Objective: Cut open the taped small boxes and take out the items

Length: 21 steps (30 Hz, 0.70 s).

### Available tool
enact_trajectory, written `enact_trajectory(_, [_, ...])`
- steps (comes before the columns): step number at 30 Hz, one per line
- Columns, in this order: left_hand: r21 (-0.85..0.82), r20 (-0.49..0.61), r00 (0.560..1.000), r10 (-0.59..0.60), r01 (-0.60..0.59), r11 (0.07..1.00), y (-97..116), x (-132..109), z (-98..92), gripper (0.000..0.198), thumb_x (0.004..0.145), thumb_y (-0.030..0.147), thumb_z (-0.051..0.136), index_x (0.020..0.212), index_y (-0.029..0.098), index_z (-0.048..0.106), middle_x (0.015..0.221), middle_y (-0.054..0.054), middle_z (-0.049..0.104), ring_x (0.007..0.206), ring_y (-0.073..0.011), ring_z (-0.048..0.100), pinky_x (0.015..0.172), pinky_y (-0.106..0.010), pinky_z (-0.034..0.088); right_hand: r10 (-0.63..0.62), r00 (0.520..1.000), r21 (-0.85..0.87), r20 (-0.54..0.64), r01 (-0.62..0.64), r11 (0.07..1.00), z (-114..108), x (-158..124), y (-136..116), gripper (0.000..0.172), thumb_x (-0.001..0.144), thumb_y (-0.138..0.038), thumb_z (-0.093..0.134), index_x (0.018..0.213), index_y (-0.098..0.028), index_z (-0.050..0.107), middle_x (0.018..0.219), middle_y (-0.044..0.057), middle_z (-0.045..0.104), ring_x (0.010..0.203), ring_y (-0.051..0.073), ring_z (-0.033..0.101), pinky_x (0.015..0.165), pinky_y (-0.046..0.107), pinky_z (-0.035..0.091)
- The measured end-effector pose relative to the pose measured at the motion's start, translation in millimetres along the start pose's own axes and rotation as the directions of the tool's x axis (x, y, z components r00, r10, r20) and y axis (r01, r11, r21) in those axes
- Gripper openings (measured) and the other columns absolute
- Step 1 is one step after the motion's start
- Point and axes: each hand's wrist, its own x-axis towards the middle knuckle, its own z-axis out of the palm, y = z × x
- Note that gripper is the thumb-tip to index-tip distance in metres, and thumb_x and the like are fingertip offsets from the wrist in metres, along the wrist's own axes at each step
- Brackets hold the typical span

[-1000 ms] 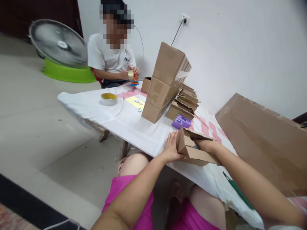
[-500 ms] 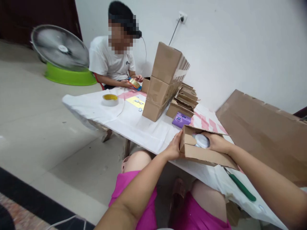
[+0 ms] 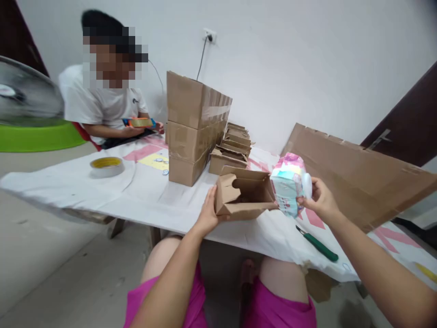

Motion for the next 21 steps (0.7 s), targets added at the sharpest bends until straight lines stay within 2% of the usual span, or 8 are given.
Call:
enact_trajectory(3, [0.020, -0.134, 0.987, -0.091, 0.094, 0.995, -8.0, 2.0, -4.1, 0.091, 0.070, 0.020, 0.072, 0.147, 0.026, 0.026, 0.152, -0.011, 0.034, 0.140, -0.0307, 0.033, 0.116, -0.050, 0.027, 0.037, 0.999, -0.131, -0.008, -0.038, 0.991, -2.7, -30.9, 19.3, 0.063, 0.060, -0.047, 0.078, 0.110, -0.021, 0.051, 0.100, 0.007, 0.064, 0.087, 0.024, 0.063, 0.074, 0.034, 0.053])
enact_trajectory(6, [0.048, -0.235, 0.960, -0.154, 0.169, 0.984, -16.5, 3.7, 0.5, 0.065, 0.079, 0.017, 0.059, 0.140, 0.026, 0.038, 0.137, -0.008, 0.053, 0.122, -0.0255, 0.054, 0.105, -0.045, 0.042, 0.091, 0.990, -0.307, 0.106, -0.054, 0.950, 17.4, -66.0, 43.1, 0.059, 0.062, -0.039, 0.074, 0.113, -0.021, 0.053, 0.101, 0.007, 0.065, 0.087, 0.025, 0.063, 0.076, 0.036, 0.053])
enact_trajectory(8, [0.090, -0.281, 0.949, -0.142, 0.174, 0.981, -21.0, 4.8, 6.5, 0.060, 0.079, 0.017, 0.058, 0.136, 0.024, 0.042, 0.130, -0.009, 0.057, 0.113, -0.0235, 0.059, 0.099, -0.041, 0.046, 0.038, 0.976, -0.374, 0.214, 0.046, 0.926, 39.9, -85.9, 60.1, 0.060, 0.061, -0.034, 0.072, 0.116, -0.019, 0.054, 0.109, 0.010, 0.065, 0.097, 0.028, 0.062, 0.085, 0.041, 0.051])
enact_trajectory(10, [0.129, -0.336, 0.934, -0.122, 0.174, 0.976, -23.4, 5.4, 11.5, 0.057, 0.077, 0.016, 0.059, 0.132, 0.021, 0.043, 0.125, -0.010, 0.057, 0.109, -0.0237, 0.059, 0.097, -0.041, 0.047, -0.065, 0.961, -0.391, 0.269, 0.170, 0.904, 63.2, -100.5, 76.5, 0.067, 0.062, -0.031, 0.070, 0.124, -0.017, 0.052, 0.121, 0.014, 0.061, 0.111, 0.033, 0.057, 0.095, 0.048, 0.045])
enact_trajectory(14, [0.208, -0.495, 0.867, -0.051, 0.176, 0.962, -21.1, 2.5, 12.7, 0.051, 0.075, 0.019, 0.060, 0.123, 0.017, 0.044, 0.116, -0.013, 0.051, 0.111, -0.0277, 0.051, 0.099, -0.050, 0.041, -0.151, 0.974, -0.403, 0.169, 0.208, 0.891, 93.4, -118.7, 103.5, 0.079, 0.070, -0.031, 0.068, 0.141, -0.017, 0.037, 0.135, 0.017, 0.052, 0.125, 0.035, 0.047, 0.101, 0.053, 0.040])
enact_trajectory(17, [0.275, -0.580, 0.813, 0.056, 0.131, 0.952, -13.5, -5.6, 12.3, 0.039, 0.075, 0.021, 0.058, 0.111, 0.016, 0.044, 0.107, -0.010, 0.046, 0.113, -0.0299, 0.044, 0.102, -0.055, 0.033, -0.194, 0.980, -0.357, 0.048, 0.198, 0.913, 102.1, -131.8, 117.6, 0.085, 0.076, -0.045, 0.068, 0.147, -0.020, 0.028, 0.143, 0.017, 0.043, 0.131, 0.035, 0.042, 0.105, 0.053, 0.038])
enact_trajectory(19, [0.318, -0.561, 0.816, 0.138, 0.059, 0.946, -6.0, -13.9, 18.6, 0.027, 0.078, 0.022, 0.055, 0.102, 0.017, 0.045, 0.101, -0.009, 0.046, 0.110, -0.0297, 0.045, 0.100, -0.055, 0.033, -0.203, 0.979, -0.319, -0.021, 0.186, 0.929, 105.6, -140.2, 123.5, 0.088, 0.079, -0.055, 0.064, 0.149, -0.021, 0.023, 0.147, 0.017, 0.038, 0.134, 0.034, 0.039, 0.107, 0.053, 0.037])
enact_trajectory(21, [0.348, -0.450, 0.868, 0.209, -0.046, 0.936, 2.9, -24.0, 32.1, 0.015, 0.081, 0.025, 0.052, 0.094, 0.018, 0.048, 0.093, -0.007, 0.050, 0.100, -0.0270, 0.051, 0.095, -0.049, 0.039, -0.213, 0.975, -0.294, -0.056, 0.188, 0.937, 108.6, -146.4, 126.5, 0.088, 0.082, -0.061, 0.058, 0.151, -0.021, 0.020, 0.150, 0.017, 0.035, 0.137, 0.034, 0.036, 0.108, 0.053, 0.036])
